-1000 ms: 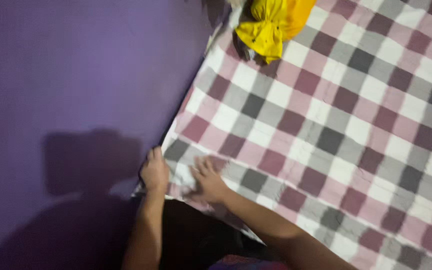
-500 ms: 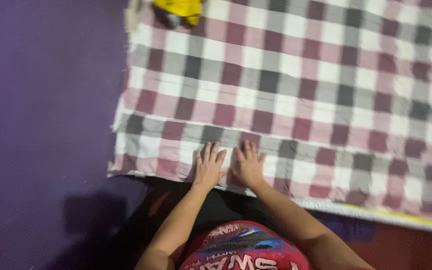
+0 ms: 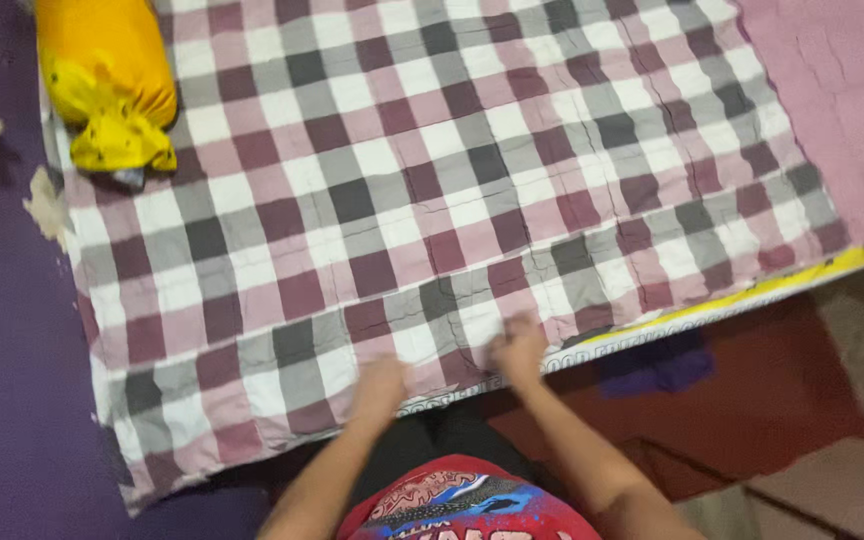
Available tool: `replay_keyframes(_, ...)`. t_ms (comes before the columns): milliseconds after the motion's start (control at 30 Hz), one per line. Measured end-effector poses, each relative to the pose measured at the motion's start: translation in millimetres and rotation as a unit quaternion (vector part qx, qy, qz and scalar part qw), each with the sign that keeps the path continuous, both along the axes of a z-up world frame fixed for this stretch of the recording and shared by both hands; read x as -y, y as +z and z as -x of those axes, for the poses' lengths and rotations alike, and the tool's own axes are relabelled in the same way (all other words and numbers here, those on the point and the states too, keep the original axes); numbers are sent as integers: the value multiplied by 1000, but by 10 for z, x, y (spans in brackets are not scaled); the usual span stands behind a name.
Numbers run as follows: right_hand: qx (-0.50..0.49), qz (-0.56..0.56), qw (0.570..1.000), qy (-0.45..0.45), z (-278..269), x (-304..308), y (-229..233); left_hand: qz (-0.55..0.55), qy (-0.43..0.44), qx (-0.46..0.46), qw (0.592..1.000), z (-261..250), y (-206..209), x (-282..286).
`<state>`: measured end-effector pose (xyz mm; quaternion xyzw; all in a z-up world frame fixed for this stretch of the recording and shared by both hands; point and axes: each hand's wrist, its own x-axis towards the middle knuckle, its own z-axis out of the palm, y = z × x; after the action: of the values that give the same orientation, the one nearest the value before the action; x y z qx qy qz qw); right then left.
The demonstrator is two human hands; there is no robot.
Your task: The person places several pillows and a folded blanket onto the bed and then pulls the covers up to smooth them.
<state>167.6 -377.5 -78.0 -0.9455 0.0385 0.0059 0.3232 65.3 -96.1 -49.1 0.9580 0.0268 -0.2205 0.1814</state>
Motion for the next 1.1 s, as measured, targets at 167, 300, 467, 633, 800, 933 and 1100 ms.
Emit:
replay_keyframes(167, -10, -72, 957, -281, -213, 813, -302, 33, -242, 181, 953, -245, -197, 882)
replay_keyframes(300, -69, -205, 903, -370, -310, 1145, -420, -24, -328, 84, 941, -571, -125, 1208)
replay_keyframes(467, -85, -378, 807, -446, -621, 1924, -475, -9, -350, 79, 933, -1182, 39, 1894)
replay_keyframes(633, -117, -551, 703, -434, -1073, 3152, -521, -11, -362, 89, 928, -1824, -111, 3042)
replay_keyframes(800, -149, -492, 711, -481, -1664, 3963, -642, -69, -315, 102, 941, -2272, -646, 4296)
replay_keyframes(933, -184, -498, 705, -471, -1949, 4223, -772, -115, -206, 58, 970, -2530, -770, 4740)
replay_keyframes(1100, -186, -309, 840, -405, -2008, 4531, -889, -110, -275, 2, 955, -2582, -884, 4784)
